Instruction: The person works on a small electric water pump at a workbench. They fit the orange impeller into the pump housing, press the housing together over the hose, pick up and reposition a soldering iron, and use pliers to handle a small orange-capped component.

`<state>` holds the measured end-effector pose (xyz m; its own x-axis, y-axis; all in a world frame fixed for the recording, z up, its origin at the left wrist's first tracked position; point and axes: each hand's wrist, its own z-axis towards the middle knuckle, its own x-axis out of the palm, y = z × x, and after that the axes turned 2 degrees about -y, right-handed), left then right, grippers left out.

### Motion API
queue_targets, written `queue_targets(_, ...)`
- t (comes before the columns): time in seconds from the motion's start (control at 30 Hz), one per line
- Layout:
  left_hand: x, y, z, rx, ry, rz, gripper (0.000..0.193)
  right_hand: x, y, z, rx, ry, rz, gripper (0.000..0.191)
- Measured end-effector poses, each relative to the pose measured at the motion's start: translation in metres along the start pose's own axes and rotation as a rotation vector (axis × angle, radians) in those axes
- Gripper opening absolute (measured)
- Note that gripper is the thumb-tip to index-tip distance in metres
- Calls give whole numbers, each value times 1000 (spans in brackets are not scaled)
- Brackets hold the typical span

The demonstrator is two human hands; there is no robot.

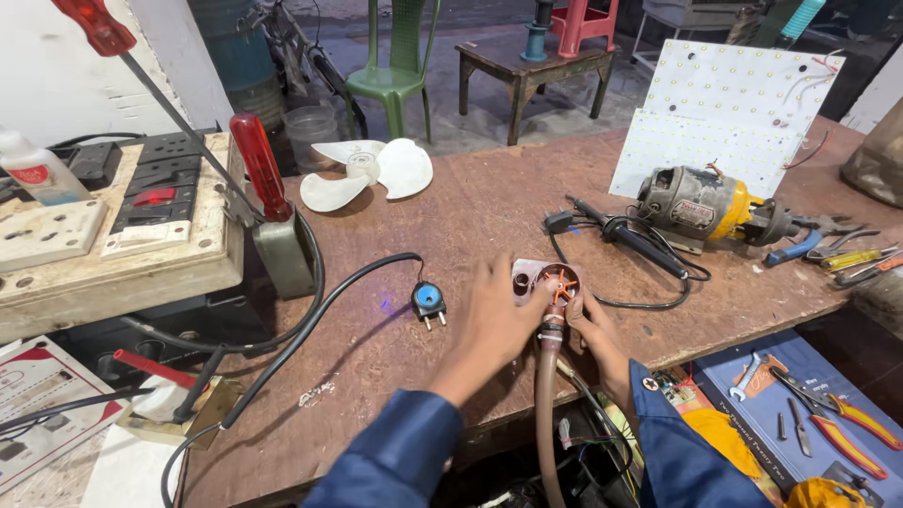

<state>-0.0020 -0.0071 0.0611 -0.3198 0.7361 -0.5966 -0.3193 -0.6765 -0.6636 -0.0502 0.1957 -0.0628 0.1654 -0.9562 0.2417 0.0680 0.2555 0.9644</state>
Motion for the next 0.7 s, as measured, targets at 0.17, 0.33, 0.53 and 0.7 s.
queue_targets(0.17, 11, -11, 7, -201, 27, -137, 73, 8, 9, -3, 63, -43, 74, 57)
queue_targets(0.33, 9, -7, 9, -240, 91, -116, 73, 6, 2, 0, 111, -45, 184, 52)
queue_targets(0.53, 9, -1, 13, -214, 95, -154, 71, 3, 4, 0, 60, -56, 58, 51)
queue_targets(0.7, 9, 1, 13, -186, 57, -181, 69, 16, 17, -7, 116, -38, 182, 49)
